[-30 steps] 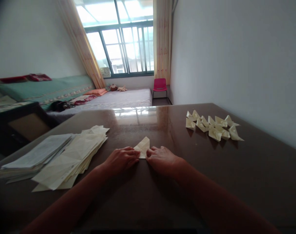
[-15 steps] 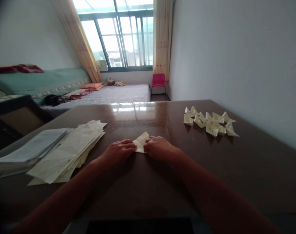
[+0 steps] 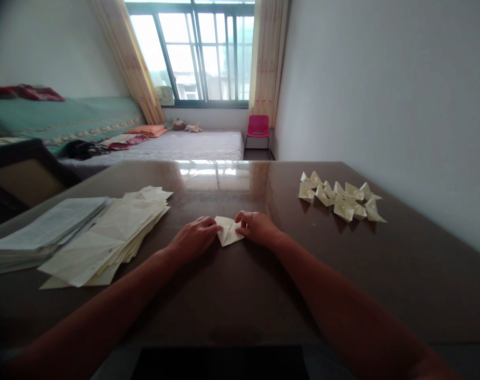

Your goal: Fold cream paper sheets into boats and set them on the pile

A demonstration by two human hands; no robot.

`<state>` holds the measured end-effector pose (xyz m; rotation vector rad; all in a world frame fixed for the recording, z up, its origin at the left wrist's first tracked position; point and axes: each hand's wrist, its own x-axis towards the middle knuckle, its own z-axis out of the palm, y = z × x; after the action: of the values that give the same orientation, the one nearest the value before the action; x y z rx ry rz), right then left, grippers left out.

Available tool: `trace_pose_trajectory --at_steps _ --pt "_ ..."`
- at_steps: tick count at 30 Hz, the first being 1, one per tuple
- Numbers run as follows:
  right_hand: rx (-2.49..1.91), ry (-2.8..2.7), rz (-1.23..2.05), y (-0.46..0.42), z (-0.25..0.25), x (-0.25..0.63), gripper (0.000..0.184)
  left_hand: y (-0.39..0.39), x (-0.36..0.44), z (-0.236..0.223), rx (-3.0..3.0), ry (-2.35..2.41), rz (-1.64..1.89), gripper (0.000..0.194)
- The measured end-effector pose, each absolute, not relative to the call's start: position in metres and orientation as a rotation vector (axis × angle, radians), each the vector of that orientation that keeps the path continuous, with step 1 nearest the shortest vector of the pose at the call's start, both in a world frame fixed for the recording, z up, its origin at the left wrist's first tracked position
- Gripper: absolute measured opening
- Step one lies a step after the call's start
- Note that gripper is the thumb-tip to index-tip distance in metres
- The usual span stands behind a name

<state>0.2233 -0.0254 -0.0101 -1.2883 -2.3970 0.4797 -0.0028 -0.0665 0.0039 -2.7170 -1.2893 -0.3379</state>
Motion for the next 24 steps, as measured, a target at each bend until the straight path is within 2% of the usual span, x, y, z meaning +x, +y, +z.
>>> trace_pose_trajectory --at_steps 5,9,16,21,24 --pt "-1.336 -2.376 0.515 -0.035 -0.008 0.216 0.012 -0.071 -0.001 0.005 -2.838 -1.169 -0.469 0.027" --pt "-1.284 -2.394 0.549 -0.040 -0.004 0.214 0.004 -0.071 -0.004 0.005 -2.895 -1.082 -0.413 0.035" --pt "-1.238 -2.410 0.783 -0.043 0.004 0.216 0.008 -0.062 -0.011 0.000 -2.969 -0.975 -0.370 0.030" --pt "-1.243 -2.314 0.459 -0.033 0.003 0.225 0.009 -0.063 -0.008 -0.001 -2.947 -0.912 -0.360 0.029" --pt "-1.197 -2.306 0.384 -0.031 0.007 0.229 0.012 -0.066 -0.006 -0.001 -2.894 -0.912 -0.315 0.026"
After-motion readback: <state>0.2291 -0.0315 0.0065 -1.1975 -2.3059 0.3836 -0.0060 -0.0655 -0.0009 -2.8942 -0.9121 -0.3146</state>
